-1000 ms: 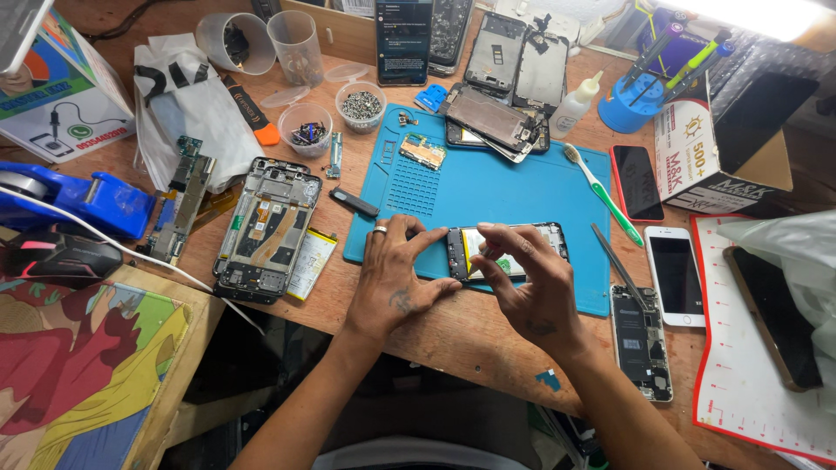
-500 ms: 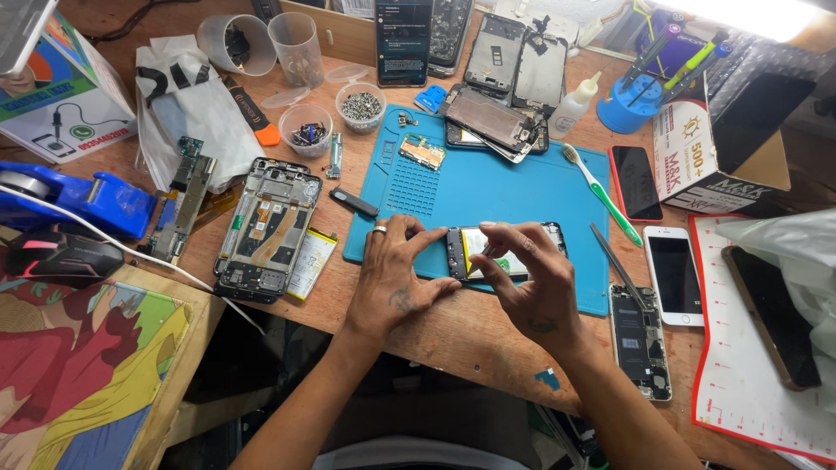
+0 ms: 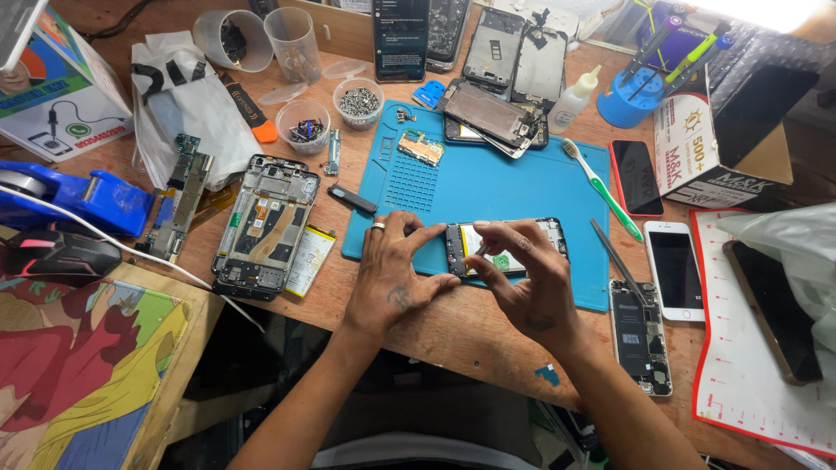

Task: The person uses a small screwdriver to pry and separate the battery from the internal frame of a disassembled smartphone. They then lift the battery out and set it aside on the workbench.

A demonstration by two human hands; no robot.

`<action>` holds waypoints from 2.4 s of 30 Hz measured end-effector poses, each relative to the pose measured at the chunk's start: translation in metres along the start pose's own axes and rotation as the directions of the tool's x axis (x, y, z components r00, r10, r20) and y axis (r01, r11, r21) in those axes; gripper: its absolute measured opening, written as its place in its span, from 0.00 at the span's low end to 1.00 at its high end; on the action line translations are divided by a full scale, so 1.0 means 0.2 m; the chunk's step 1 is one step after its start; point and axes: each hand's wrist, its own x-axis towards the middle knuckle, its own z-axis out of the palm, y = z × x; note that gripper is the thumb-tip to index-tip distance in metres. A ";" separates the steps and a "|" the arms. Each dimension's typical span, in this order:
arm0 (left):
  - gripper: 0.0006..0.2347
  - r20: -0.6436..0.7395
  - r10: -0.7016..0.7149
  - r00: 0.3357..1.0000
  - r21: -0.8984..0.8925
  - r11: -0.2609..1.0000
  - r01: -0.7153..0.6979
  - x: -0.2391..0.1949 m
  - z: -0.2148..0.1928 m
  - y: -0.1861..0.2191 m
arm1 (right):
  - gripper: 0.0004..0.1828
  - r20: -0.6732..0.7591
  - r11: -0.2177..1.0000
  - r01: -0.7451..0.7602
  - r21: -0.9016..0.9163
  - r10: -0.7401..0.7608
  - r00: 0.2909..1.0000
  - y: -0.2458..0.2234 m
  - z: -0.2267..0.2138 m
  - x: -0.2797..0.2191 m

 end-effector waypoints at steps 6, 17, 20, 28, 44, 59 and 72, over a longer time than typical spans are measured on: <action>0.33 0.001 0.004 1.000 -0.007 1.000 -0.004 0.00 0.01 -0.01 | 0.27 0.054 0.999 -0.051 0.011 0.050 0.997 0.01 -0.01 0.01; 0.33 0.002 0.002 1.000 -0.003 1.000 -0.002 0.00 0.01 -0.01 | 0.25 0.056 0.999 -0.011 0.039 0.009 0.998 -0.01 -0.02 0.01; 0.33 -0.011 0.025 1.000 -0.005 1.000 -0.025 0.00 0.01 -0.01 | 0.25 0.066 0.997 0.027 0.073 -0.032 0.997 -0.01 -0.02 0.00; 0.31 -0.039 0.069 0.997 -0.034 0.997 -0.071 0.00 0.00 -0.01 | 0.26 0.062 0.993 -0.035 0.110 0.029 0.998 0.01 -0.01 -0.01; 0.06 -0.432 -0.033 0.901 -0.256 0.963 -0.088 0.02 0.01 -0.17 | 0.28 0.058 0.997 0.040 0.058 -0.044 0.997 0.03 -0.02 -0.01; 0.24 -0.435 -0.237 0.869 -0.013 0.966 0.257 0.08 -0.09 -0.07 | 0.25 0.034 0.998 0.055 0.026 -0.056 0.998 0.03 -0.01 -0.02; 0.06 -0.567 -0.207 0.798 -0.101 0.978 0.182 0.06 -0.05 -0.15 | 0.25 0.025 0.996 0.082 0.031 -0.083 0.996 0.02 -0.02 -0.02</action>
